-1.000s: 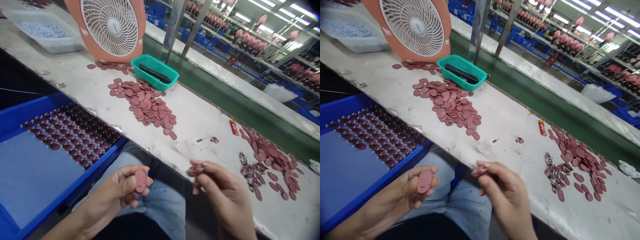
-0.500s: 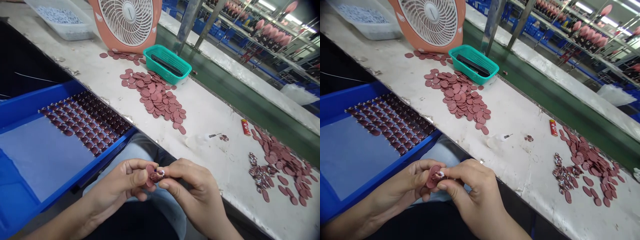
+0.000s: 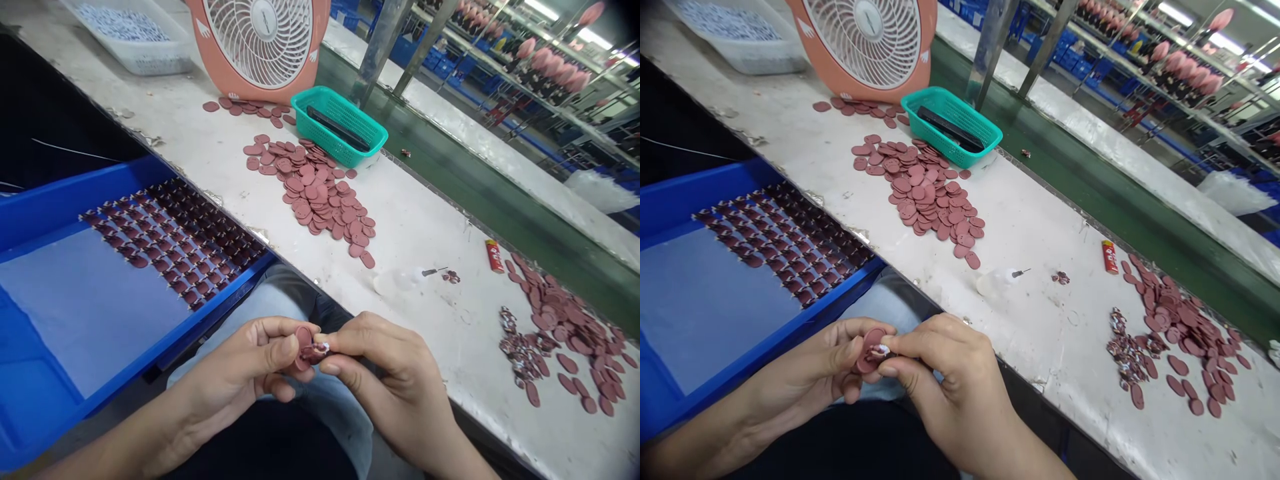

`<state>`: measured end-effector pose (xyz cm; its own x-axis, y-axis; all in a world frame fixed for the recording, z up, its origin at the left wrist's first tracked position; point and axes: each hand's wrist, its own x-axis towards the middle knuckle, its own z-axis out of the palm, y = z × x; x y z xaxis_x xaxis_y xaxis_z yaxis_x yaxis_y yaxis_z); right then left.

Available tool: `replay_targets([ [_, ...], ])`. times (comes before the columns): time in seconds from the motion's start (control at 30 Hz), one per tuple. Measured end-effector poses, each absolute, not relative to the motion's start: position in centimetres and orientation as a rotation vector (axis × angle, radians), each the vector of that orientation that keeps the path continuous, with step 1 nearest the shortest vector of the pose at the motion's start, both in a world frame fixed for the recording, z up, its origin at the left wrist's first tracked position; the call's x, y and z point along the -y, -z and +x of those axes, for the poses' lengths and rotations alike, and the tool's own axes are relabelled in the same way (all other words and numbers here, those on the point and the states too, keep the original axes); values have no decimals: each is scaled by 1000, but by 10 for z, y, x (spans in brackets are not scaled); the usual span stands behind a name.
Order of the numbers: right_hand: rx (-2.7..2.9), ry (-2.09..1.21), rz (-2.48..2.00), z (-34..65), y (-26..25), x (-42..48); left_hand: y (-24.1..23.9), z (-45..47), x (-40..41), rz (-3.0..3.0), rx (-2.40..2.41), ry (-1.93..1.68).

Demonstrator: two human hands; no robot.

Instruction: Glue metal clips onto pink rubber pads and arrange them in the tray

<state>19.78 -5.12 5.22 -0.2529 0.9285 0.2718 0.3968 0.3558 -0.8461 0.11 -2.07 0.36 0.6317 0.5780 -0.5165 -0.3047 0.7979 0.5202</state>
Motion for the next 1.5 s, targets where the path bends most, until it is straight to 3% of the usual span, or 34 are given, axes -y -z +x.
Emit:
replay_targets([
  [1.5,1929,-787,-1201,192,-61,46,7,-8,25,281,-637,-520],
])
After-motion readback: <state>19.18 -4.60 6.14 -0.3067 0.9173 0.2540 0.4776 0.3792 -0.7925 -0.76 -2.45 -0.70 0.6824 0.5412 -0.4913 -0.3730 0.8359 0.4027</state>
